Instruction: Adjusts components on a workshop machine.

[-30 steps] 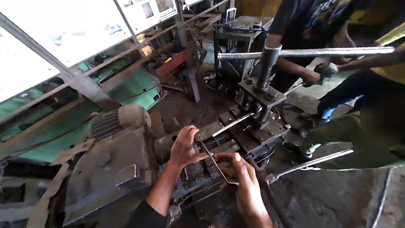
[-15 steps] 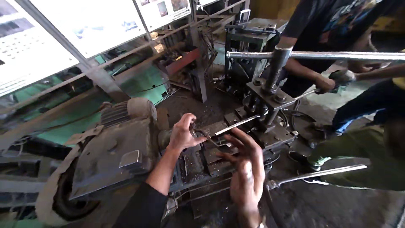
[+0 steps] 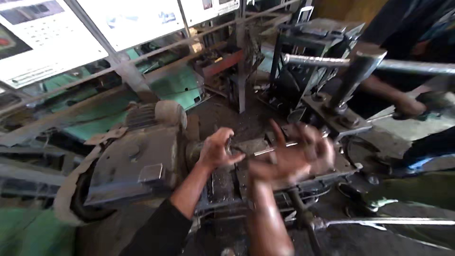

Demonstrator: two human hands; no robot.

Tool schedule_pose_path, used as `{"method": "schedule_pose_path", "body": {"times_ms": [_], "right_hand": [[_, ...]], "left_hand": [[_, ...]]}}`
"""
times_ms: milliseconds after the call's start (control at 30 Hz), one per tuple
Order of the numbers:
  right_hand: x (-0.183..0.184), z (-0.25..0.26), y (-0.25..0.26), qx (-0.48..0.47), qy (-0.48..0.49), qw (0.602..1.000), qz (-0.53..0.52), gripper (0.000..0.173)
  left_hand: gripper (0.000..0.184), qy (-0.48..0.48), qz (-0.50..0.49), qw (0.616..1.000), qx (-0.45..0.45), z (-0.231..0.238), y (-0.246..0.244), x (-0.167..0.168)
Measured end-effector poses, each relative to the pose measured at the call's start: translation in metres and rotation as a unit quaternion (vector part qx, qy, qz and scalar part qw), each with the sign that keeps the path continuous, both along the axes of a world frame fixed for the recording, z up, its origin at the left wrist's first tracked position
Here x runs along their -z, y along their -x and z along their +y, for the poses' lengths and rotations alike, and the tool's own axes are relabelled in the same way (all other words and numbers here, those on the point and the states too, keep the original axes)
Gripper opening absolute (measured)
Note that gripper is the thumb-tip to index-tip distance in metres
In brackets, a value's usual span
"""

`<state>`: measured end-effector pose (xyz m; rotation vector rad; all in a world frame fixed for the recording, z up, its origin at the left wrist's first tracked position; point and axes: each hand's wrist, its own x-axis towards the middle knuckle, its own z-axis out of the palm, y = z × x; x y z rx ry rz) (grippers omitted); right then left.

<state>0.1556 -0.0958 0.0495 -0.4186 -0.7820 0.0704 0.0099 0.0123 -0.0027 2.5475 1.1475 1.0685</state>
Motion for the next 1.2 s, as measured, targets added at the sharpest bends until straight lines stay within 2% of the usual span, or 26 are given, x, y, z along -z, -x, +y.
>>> {"method": "schedule_pose_path", "body": {"times_ms": [67,100,133,200,267,333,400,433,500,533,567,633,700,767,833,1000,1100,1133,1200], "right_hand": [[-0.022,0.044,0.012,-0.065,-0.049,0.997,-0.003,0.071],[-0.031,0.06,0.012,-0.08,-0.027,0.996,-0.018,0.066],[-0.029,0.055,0.016,-0.087,0.018,0.995,-0.041,0.062],[-0.017,0.014,0.02,-0.076,0.075,0.992,-0.064,0.061],[-0.01,-0.016,0.007,-0.044,0.079,0.995,-0.041,0.064],[0.011,-0.067,-0.008,-0.014,0.108,0.994,-0.014,0.066],[0.015,-0.085,-0.022,0.009,0.123,0.992,-0.006,0.065],[0.006,-0.07,-0.02,0.011,0.116,0.993,0.004,0.065],[-0.028,0.016,0.01,0.101,0.106,0.988,0.046,0.067],[-0.038,0.053,0.025,0.144,0.091,0.984,0.053,0.066],[-0.045,0.074,0.031,0.144,0.106,0.983,0.037,0.06],[-0.075,0.123,0.016,0.078,0.165,0.982,-0.045,0.043],[-0.056,0.11,0.022,0.022,0.293,0.953,-0.071,0.027],[-0.074,0.14,0.006,-0.04,0.385,0.919,-0.08,0.031],[-0.069,0.155,0.005,-0.125,0.461,0.877,-0.056,0.037],[-0.074,0.166,0.001,-0.287,0.48,0.827,-0.048,0.047],[-0.062,0.157,0.007,-0.348,0.464,0.813,-0.055,0.053],[-0.05,0.153,0.01,-0.343,0.46,0.817,-0.061,0.056],[-0.032,0.149,0.009,-0.26,0.483,0.832,-0.08,0.064]], "left_hand": [[0.089,0.034,-0.021,0.999,-0.021,-0.005,0.002,-0.003],[0.086,0.015,-0.024,0.999,-0.026,0.011,-0.002,-0.011],[0.083,0.01,-0.027,0.999,-0.029,0.011,-0.002,-0.009],[0.084,0.023,-0.014,0.999,-0.025,-0.005,0.004,0.0],[0.086,0.001,-0.017,1.0,-0.024,0.015,-0.002,-0.002],[0.088,0.006,-0.009,0.999,-0.035,0.008,0.001,0.007],[0.089,0.008,0.002,0.999,-0.04,0.007,-0.001,0.005],[0.088,0.007,0.005,0.999,-0.046,0.007,-0.002,0.002],[0.083,0.021,0.014,0.999,-0.046,0.004,0.0,-0.01],[0.08,0.056,0.023,0.997,-0.048,-0.013,0.005,-0.014],[0.079,0.074,0.036,0.995,-0.058,-0.025,0.005,-0.015],[0.077,0.026,0.02,0.997,-0.076,0.024,-0.009,-0.032],[0.067,0.103,0.039,0.991,-0.081,-0.008,0.003,-0.018],[0.065,0.088,0.023,0.992,-0.082,0.028,-0.009,-0.025],[0.068,0.103,0.026,0.99,-0.093,0.036,-0.005,-0.016],[0.08,0.116,0.048,0.985,-0.114,0.051,-0.004,-0.016],[0.077,0.134,0.033,0.984,-0.114,0.052,-0.001,-0.015],[0.076,0.145,0.027,0.983,-0.112,0.051,0.0,-0.015],[0.074,0.145,0.019,0.984,-0.105,0.052,-0.002,-0.016]]}}
